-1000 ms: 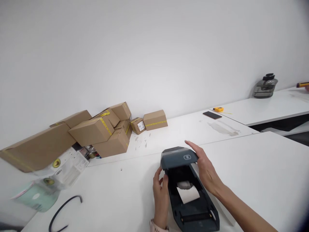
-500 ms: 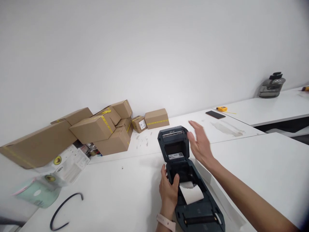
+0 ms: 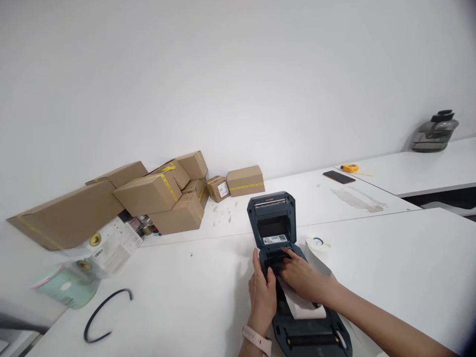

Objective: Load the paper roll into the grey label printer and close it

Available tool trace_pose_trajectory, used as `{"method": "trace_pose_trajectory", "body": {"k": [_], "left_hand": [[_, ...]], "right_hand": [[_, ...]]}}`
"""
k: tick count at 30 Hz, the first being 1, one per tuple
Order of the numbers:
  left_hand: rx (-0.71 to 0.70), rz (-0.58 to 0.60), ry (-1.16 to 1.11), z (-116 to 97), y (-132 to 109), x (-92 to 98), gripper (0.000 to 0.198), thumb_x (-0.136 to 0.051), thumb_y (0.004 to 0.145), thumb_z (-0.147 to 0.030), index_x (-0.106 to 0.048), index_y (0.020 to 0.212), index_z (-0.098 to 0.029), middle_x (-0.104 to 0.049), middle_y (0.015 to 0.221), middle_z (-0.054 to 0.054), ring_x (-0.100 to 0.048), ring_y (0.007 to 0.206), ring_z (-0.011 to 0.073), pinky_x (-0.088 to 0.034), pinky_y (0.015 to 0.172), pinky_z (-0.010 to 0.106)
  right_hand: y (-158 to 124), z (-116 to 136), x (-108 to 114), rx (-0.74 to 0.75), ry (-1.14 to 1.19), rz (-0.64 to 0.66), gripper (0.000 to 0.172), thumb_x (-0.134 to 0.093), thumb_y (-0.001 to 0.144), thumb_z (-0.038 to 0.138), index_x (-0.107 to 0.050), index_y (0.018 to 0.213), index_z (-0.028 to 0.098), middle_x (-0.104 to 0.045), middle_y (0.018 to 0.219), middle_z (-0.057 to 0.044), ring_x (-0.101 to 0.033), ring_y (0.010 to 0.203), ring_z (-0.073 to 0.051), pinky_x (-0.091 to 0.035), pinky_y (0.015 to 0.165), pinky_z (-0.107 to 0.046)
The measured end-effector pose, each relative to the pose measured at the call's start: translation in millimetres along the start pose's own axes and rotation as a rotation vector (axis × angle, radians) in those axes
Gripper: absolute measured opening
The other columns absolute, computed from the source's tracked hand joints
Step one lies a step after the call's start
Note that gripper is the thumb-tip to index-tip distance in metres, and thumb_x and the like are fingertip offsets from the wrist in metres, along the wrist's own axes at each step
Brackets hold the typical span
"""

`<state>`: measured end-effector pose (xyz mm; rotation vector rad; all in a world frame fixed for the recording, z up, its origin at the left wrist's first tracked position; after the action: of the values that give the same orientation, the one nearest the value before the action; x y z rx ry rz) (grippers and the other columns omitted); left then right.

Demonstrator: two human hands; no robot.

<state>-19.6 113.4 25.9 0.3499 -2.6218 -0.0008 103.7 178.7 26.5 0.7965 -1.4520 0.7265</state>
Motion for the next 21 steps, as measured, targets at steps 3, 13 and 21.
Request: {"method": "trace_pose_trajectory", "body": {"k": [3,13,21], "left_hand": [[-0.01,0.005,-0.006,-2,-1,1.2,0.064,-0.035,0.099,-0.034,-0.02,0.158,-0.014,-0.055,0.147,0.018,-0.052,0.137,0.0284,-0.04,0.11,0.04],[-0.088,-0.019,-0.104,6,-2,0.1,0.075,-0.054,0.09,-0.035,-0.024,0.157,-0.02,-0.064,0.138,0.013,-0.063,0.123,0.0276,-0.048,0.1,0.035],[-0.056,-0.032,-0.078,1,-2,1.5,0.059,-0.041,0.098,-0.038,-0.032,0.153,-0.018,-0.047,0.154,0.013,-0.048,0.139,0.026,-0.039,0.112,0.038]], "right_hand": [[-2,3,-3,0.003,0.007,0.032,0.031,-0.054,0.075,0.0,-0.079,0.09,0.011,-0.078,0.086,-0.016,-0.07,0.09,-0.029,-0.023,0.116,-0.051],[11,-4,6,0.036,0.158,0.128,0.038,-0.073,0.059,0.01,-0.077,0.096,0.015,-0.075,0.102,-0.018,-0.062,0.108,-0.036,-0.026,0.114,-0.055],[-68,-35,80,-0.05,0.691,-0.152,0.036,-0.069,0.083,0.039,-0.07,0.117,0.03,-0.073,0.114,-0.005,-0.065,0.11,-0.026,-0.052,0.093,-0.038]]}}
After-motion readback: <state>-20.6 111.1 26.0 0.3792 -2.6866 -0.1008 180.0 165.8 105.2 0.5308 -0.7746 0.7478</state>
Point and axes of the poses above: each hand's wrist, its own y-axis towards the middle knuckle, its own x-axis out of the back of the hand, z = x × y, the point moved 3 cm from there along y, towards the middle knuckle
